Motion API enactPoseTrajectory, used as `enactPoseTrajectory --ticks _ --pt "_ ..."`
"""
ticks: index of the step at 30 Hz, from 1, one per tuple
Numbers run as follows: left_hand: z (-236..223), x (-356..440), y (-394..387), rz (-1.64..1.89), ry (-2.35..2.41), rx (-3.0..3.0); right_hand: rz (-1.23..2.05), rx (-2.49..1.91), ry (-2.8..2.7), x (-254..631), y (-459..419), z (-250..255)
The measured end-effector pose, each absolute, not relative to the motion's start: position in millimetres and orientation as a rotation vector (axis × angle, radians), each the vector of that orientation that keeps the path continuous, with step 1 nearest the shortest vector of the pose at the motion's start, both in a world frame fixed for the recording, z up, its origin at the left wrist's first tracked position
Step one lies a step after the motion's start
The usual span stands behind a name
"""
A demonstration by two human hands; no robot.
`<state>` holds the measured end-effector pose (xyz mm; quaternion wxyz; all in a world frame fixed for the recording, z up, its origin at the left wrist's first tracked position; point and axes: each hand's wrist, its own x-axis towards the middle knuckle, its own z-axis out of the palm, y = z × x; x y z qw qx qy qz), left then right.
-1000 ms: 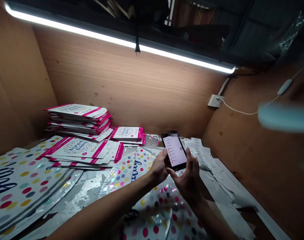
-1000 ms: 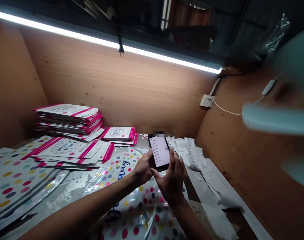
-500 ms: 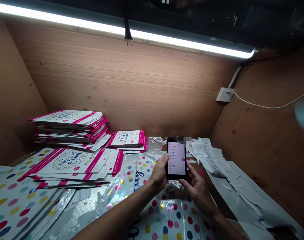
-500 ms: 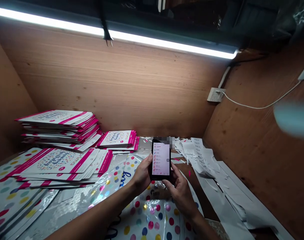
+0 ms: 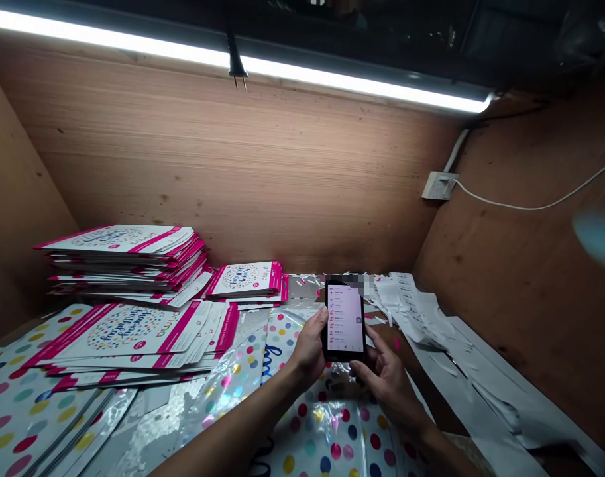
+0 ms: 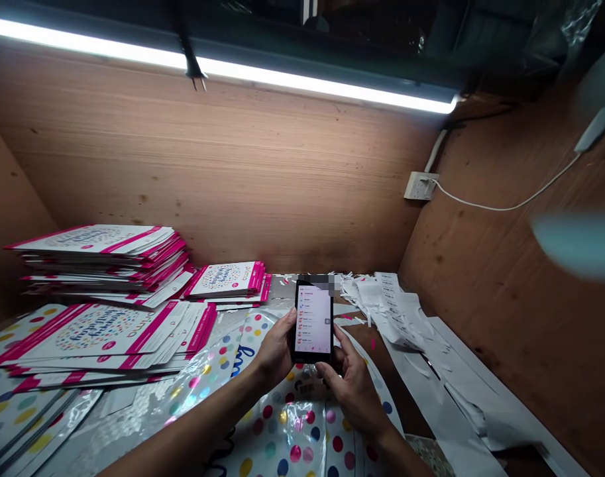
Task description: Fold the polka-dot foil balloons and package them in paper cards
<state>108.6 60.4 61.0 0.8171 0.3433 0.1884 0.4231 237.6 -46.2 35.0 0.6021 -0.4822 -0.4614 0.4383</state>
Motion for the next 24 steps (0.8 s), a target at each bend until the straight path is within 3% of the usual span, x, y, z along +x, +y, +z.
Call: enactPoseTrajectory --ticks 24 --pt "61.8 108.3 55.5 0.885 0.411 0.721 1.097 -1.03 -1.085 237.5 -41.8 32.2"
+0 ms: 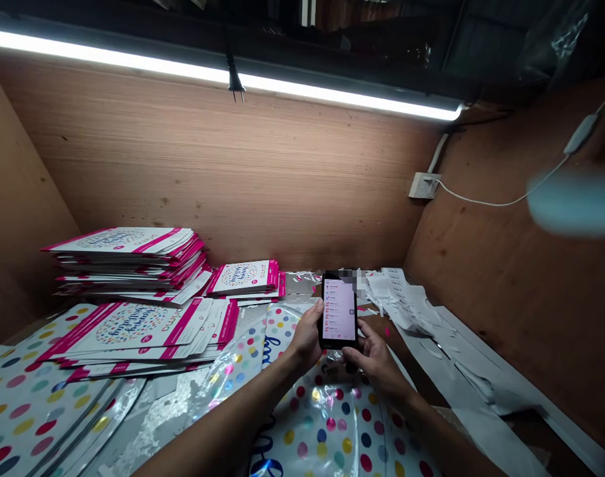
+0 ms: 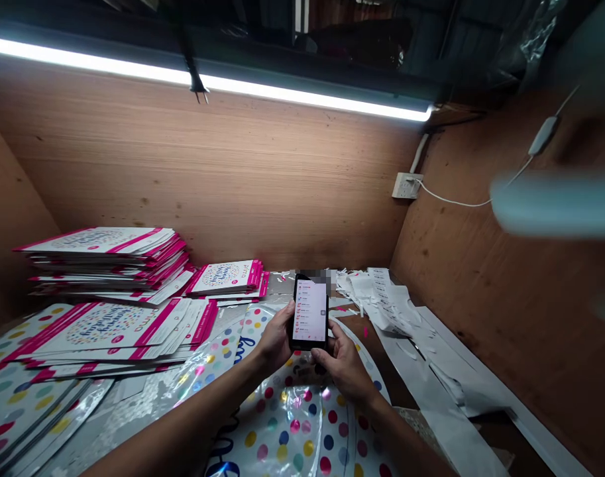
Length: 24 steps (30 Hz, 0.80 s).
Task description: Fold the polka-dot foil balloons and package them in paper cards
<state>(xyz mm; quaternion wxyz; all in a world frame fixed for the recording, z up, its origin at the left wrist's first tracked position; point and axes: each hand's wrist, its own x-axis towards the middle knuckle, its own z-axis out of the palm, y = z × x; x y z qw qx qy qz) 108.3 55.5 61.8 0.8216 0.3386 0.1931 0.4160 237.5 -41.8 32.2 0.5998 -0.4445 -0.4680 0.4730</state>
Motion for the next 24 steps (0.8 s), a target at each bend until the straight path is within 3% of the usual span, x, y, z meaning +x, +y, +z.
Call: enactPoseTrajectory --ticks 24 --pt "56.4 114.3 48.0 0.899 0.43 0.757 1.245 -0.931 -1.013 237.0 -42.9 27.5"
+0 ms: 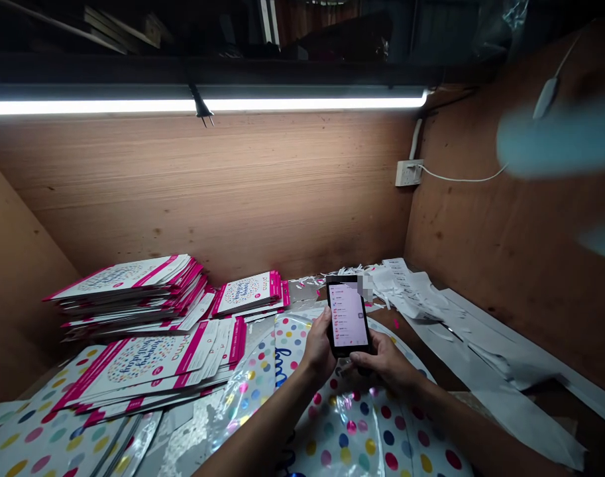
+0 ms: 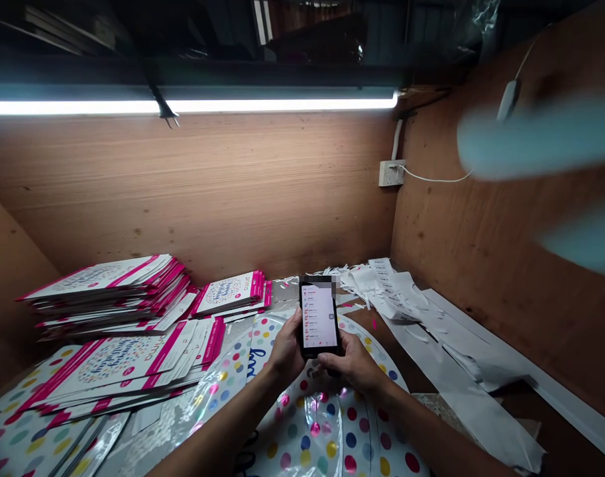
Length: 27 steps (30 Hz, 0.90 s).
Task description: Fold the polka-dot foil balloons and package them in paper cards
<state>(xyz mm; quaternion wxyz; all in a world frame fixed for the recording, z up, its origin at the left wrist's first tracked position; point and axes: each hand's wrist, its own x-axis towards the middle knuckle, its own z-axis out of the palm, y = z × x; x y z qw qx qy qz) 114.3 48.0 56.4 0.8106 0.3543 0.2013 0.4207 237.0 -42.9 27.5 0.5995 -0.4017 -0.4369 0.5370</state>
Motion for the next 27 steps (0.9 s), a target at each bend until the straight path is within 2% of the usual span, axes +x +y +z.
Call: enactPoseTrajectory --ticks 27 --pt "59.6 113.5 43.9 0.882 0.433 0.745 1.182 -1.047 -1.029 238.8 -45.7 31.9"
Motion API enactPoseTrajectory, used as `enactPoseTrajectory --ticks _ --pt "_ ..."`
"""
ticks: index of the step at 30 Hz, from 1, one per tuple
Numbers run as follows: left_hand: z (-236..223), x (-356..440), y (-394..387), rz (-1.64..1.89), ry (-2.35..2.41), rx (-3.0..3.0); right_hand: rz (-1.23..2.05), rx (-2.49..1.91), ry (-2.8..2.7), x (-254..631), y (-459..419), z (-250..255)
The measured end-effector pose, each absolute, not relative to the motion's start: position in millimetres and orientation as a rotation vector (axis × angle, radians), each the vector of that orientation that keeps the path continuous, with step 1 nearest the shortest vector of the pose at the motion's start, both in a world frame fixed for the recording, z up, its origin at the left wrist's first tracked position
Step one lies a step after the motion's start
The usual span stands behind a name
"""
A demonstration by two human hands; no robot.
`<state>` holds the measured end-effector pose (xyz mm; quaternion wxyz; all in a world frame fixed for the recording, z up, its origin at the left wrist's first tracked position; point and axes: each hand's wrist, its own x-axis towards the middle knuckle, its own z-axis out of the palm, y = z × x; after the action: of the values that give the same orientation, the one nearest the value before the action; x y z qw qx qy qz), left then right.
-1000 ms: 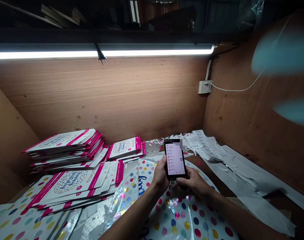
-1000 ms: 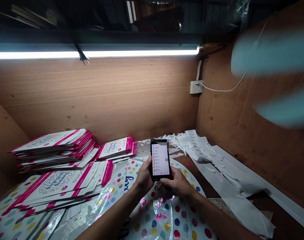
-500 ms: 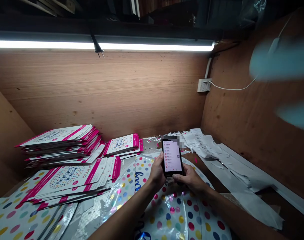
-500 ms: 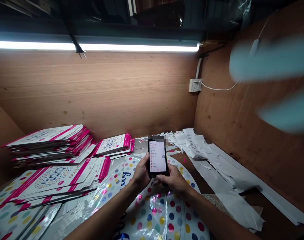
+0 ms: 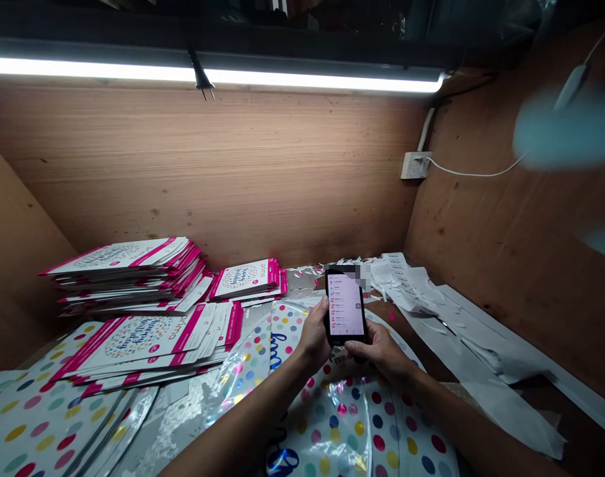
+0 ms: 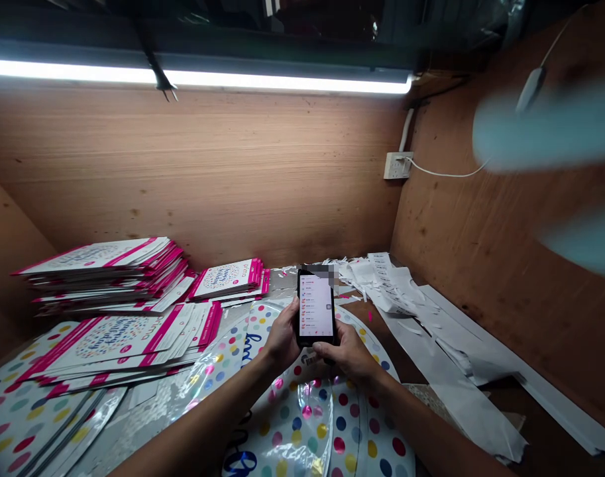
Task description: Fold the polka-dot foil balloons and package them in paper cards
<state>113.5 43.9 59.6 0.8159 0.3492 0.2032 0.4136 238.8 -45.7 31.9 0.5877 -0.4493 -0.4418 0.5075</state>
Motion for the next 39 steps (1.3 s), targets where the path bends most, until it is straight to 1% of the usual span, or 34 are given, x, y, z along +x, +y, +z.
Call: enactPoseTrajectory --ticks 17,22,25,31,39 --pt "52.7 116.4 43.8 0.874 0.411 0.713 1.202 -1.051 -0.961 238.1 -48.0 30.2" --pt "62.0 111.8 44.1 0.7 0.336 0.703 1.224 -1.065 -0.926 236.7 -48.4 32.7" --pt "65.9 108.9 45.1 0.654 0.342 0.72 1.226 -1.061 -0.927 235.9 -48.8 33.6" --pt "60.1 108.2 48.5 0.672 0.4 0.804 1.208 -1.08 -0.931 234.6 -48.6 32.5" --pt "60.4 107.1 49.0 0.671 0.355 0.883 1.198 -1.078 -0.939 233.9 -48.0 33.0"
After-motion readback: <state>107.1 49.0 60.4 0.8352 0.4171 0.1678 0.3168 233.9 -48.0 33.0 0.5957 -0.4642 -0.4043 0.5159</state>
